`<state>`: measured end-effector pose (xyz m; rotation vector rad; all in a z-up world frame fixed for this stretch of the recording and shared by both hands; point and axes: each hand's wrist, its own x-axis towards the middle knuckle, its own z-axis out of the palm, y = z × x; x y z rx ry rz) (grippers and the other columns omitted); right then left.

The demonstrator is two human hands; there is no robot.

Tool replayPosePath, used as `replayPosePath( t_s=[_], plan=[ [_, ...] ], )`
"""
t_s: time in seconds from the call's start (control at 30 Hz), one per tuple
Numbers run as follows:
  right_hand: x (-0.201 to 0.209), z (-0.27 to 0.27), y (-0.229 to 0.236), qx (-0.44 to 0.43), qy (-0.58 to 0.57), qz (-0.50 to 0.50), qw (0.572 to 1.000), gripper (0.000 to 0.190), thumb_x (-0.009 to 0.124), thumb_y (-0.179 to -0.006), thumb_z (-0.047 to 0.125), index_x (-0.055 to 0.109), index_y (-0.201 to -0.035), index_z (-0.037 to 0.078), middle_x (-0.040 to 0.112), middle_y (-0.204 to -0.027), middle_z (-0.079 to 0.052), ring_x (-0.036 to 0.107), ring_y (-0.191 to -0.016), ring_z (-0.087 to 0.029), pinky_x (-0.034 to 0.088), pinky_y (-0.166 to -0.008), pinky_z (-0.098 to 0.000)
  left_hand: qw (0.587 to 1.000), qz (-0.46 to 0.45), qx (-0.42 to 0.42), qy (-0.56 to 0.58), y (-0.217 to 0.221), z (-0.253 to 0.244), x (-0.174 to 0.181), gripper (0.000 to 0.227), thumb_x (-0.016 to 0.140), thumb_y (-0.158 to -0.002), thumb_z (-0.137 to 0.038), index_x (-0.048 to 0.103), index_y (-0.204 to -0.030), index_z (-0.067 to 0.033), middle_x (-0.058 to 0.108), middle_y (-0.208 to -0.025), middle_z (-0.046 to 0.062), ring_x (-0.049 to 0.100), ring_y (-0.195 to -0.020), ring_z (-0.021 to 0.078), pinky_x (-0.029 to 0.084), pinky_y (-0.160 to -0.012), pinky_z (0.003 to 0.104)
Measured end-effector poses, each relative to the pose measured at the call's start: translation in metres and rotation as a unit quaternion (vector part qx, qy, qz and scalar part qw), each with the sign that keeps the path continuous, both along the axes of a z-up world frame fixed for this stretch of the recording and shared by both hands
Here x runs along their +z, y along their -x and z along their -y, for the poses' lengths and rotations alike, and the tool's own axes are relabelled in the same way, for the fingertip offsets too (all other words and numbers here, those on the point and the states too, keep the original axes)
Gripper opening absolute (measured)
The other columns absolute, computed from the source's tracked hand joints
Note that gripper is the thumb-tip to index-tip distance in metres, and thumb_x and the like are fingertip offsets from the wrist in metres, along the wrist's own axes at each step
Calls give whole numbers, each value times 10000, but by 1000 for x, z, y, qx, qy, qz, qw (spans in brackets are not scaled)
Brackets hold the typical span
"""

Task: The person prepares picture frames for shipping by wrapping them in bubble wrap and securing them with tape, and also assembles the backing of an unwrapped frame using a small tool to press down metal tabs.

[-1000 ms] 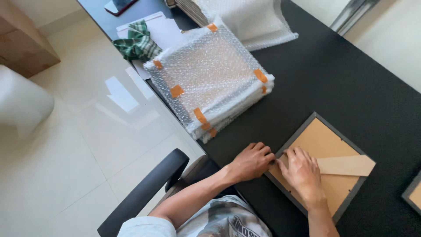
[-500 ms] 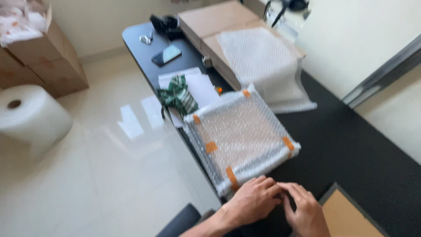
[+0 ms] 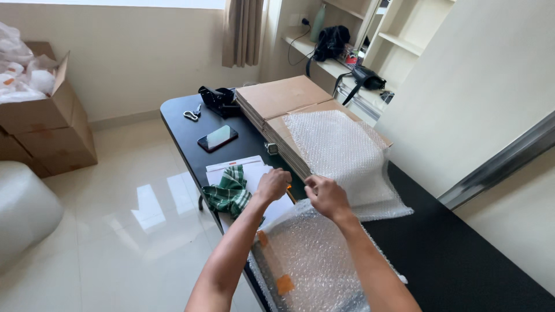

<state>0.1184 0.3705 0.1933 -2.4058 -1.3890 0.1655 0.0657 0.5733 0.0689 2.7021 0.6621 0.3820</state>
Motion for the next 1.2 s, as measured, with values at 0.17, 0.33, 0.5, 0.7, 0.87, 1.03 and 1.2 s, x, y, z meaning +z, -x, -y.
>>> replayPosePath(
  t_s=[0.17,0.33,0.5,0.7,0.87,1.03,1.2],
  plan=[
    [-41,-68,-17,-8,130,13,991,223,608,-914,320,722,-1064,200,769,-1060,-85,730,-1078,-353,582,-907,-514,982,-117,-67,-131,-49,-9,-70,291,778,-818,-377,772,-1081,-254,646,-1213,42,596,-1169,302,564,-871,455],
    [-97,-99,-53,-26,254,13,967,243,585,-851,302,802,-933,231,764,-1149,-134,705,-1140,-377,587,-925,-507,978,-158,-84,-108,-30,-1,-48,236,663,-928,-364,768,-1127,-290,572,-1251,94,547,-1185,342,531,-907,447],
    [-129,-106,-70,-14,268,-56,962,361,639,-874,269,764,-1092,11,713,-1196,-245,658,-1173,-455,541,-956,-573,973,-141,-100,-155,-50,-11,-77,270,697,-904,-402,771,-1118,-255,556,-1262,85,516,-1202,327,505,-923,421],
    [-145,-120,-84,-21,314,-60,947,404,659,-853,229,719,-1192,18,657,-1359,-201,598,-1309,-374,527,-1054,-498,970,-82,-120,-195,-23,-1,-35,214,722,-879,-361,771,-1063,-262,607,-1135,62,528,-1130,305,451,-902,434],
    [-131,-113,-74,-39,262,-65,962,350,722,-891,231,737,-1185,41,691,-1297,-204,634,-1255,-400,536,-1021,-544,981,-57,-108,-150,-3,0,-1,144,694,-933,-294,734,-1068,-265,702,-1047,33,592,-1087,292,430,-922,475],
    [-92,-104,-62,7,157,-11,987,165,702,-865,110,802,-982,172,789,-1031,-115,733,-1071,-358,614,-903,-497,996,-41,-70,-40,38,7,71,128,690,-964,-297,735,-1077,-255,739,-1034,4,660,-1069,257,452,-919,457],
    [-5,-54,-19,27,18,12,999,253,565,-1002,168,760,-1160,202,788,-996,-146,744,-987,-408,615,-857,-539,995,73,-60,10,79,34,132,102,691,-944,-258,714,-1032,-214,719,-1010,39,665,-1052,305,510,-895,495]
  ],
)
